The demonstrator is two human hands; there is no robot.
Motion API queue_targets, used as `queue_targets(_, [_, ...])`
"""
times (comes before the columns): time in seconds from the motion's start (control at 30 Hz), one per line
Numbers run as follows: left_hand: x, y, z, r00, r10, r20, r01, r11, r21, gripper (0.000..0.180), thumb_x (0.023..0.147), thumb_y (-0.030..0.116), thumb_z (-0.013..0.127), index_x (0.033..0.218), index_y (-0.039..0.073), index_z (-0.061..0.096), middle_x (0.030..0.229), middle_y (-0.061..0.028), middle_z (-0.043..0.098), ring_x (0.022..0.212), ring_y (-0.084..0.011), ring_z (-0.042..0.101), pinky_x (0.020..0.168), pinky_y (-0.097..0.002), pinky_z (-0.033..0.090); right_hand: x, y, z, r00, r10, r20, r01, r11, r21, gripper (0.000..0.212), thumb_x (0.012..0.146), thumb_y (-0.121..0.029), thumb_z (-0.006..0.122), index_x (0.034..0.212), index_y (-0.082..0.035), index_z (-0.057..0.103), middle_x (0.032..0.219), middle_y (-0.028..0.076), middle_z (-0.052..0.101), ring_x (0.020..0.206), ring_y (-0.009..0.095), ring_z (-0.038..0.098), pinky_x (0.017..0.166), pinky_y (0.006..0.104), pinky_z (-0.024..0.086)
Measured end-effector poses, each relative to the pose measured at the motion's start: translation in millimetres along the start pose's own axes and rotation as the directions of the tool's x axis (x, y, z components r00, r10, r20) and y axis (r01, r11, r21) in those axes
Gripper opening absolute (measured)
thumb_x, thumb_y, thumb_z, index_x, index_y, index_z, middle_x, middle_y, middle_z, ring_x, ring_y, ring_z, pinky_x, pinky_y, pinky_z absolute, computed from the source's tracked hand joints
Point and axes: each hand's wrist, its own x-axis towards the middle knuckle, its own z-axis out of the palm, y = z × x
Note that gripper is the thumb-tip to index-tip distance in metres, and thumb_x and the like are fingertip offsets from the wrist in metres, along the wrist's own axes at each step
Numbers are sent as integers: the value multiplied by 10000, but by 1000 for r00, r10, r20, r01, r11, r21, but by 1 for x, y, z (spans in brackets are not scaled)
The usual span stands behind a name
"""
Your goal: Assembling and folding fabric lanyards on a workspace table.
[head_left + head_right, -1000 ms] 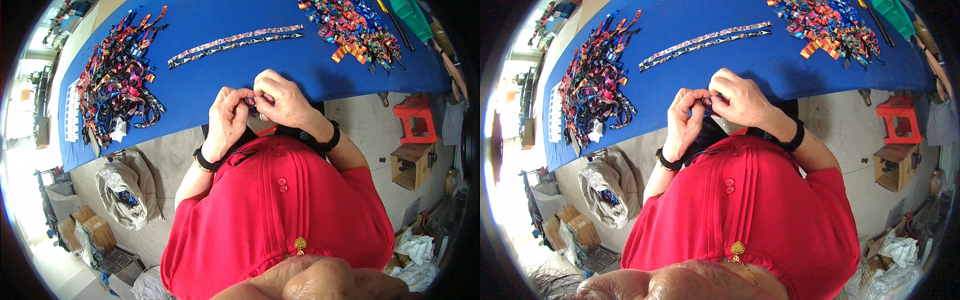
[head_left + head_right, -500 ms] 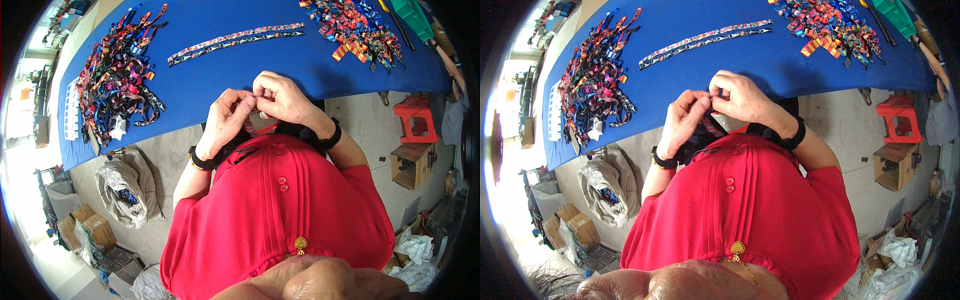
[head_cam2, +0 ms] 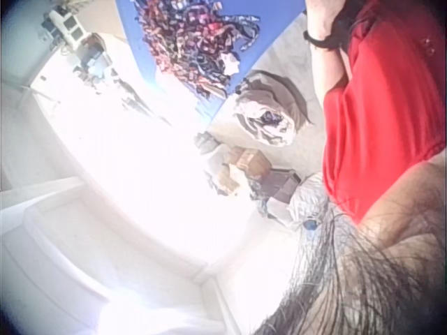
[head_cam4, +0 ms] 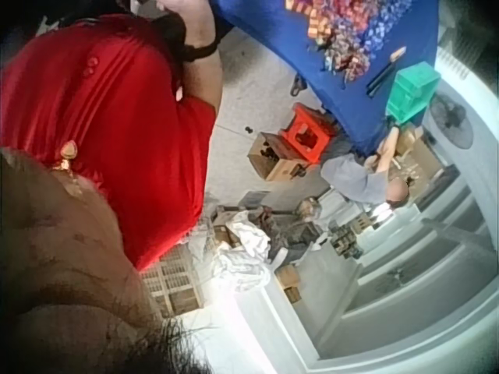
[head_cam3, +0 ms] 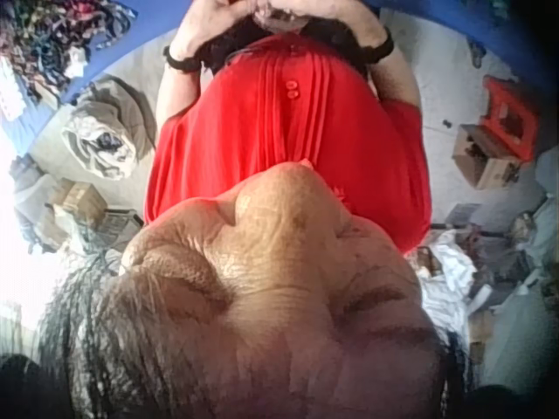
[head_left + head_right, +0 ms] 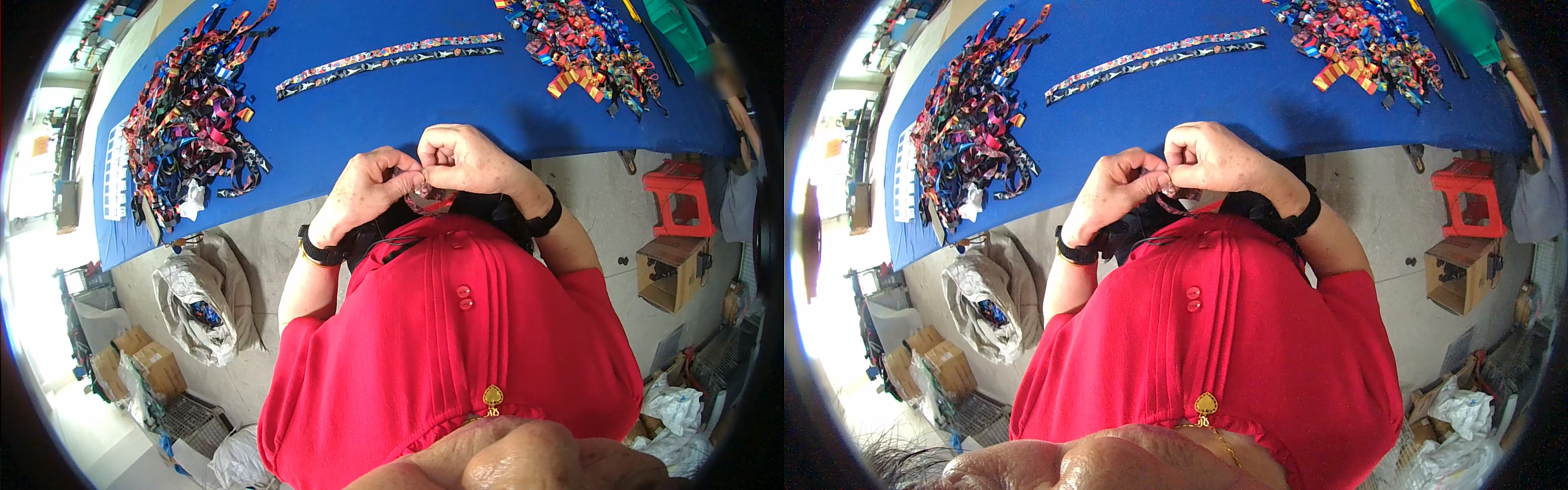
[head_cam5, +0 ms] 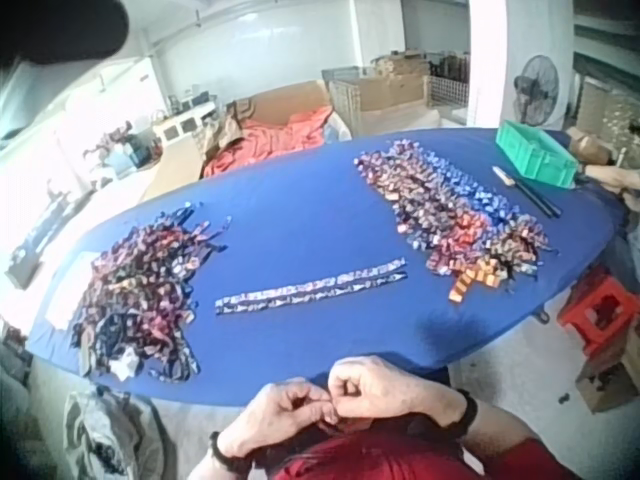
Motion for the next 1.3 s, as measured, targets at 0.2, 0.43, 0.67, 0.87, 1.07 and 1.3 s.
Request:
queue_targets(0.2, [-1,5,4,988,-19,-155,-14,978,-209,131,967,157,694,1011,33,691,850,12,688,701,-37,563,620,-206,452,-2,0,0,990,112,-82,-90,968,235,150,945,-124,685,980,-5,601,758,35,659,612,97,615,539,242,509])
queue_targets(0.43, [6,0,15,958,44,-282,-119,960,-255,72,987,100,647,990,36,680,807,31,645,689,-27,523,602,-197,421,-1,-4,7,979,187,-76,-154,936,317,130,981,-127,662,1009,-19,597,873,38,671,698,77,617,596,221,501])
queue_targets(0.67, [7,-2,16,948,4,-318,-114,938,-328,62,977,97,655,963,37,657,788,6,654,629,-29,510,554,-195,397,2,6,11,989,90,-116,-45,937,346,185,964,-140,649,980,44,627,863,119,728,670,148,690,573,291,579])
queue_targets(0.87, [9,-7,16,964,43,-264,-126,943,-307,69,992,95,629,988,27,620,820,-26,677,643,-47,537,568,-202,423,-2,3,12,985,102,-139,-58,956,288,119,979,-79,593,1021,32,584,794,108,702,651,158,692,567,290,572])
queue_targets(1.07, [8,-6,12,972,23,-235,-96,947,-307,117,995,120,640,969,13,602,846,-65,674,679,-95,563,587,-225,426,-2,-3,9,988,102,-119,-64,956,286,163,989,-131,596,957,29,589,795,109,705,636,181,708,534,293,567])
queue_targets(1.3, [13,-10,13,980,65,-189,-124,940,-317,157,999,164,650,983,17,597,824,-59,682,638,-95,564,558,-230,431,-7,-9,2,992,47,-120,-27,986,165,161,994,-135,563,946,18,589,745,120,705,613,190,717,511,296,561])
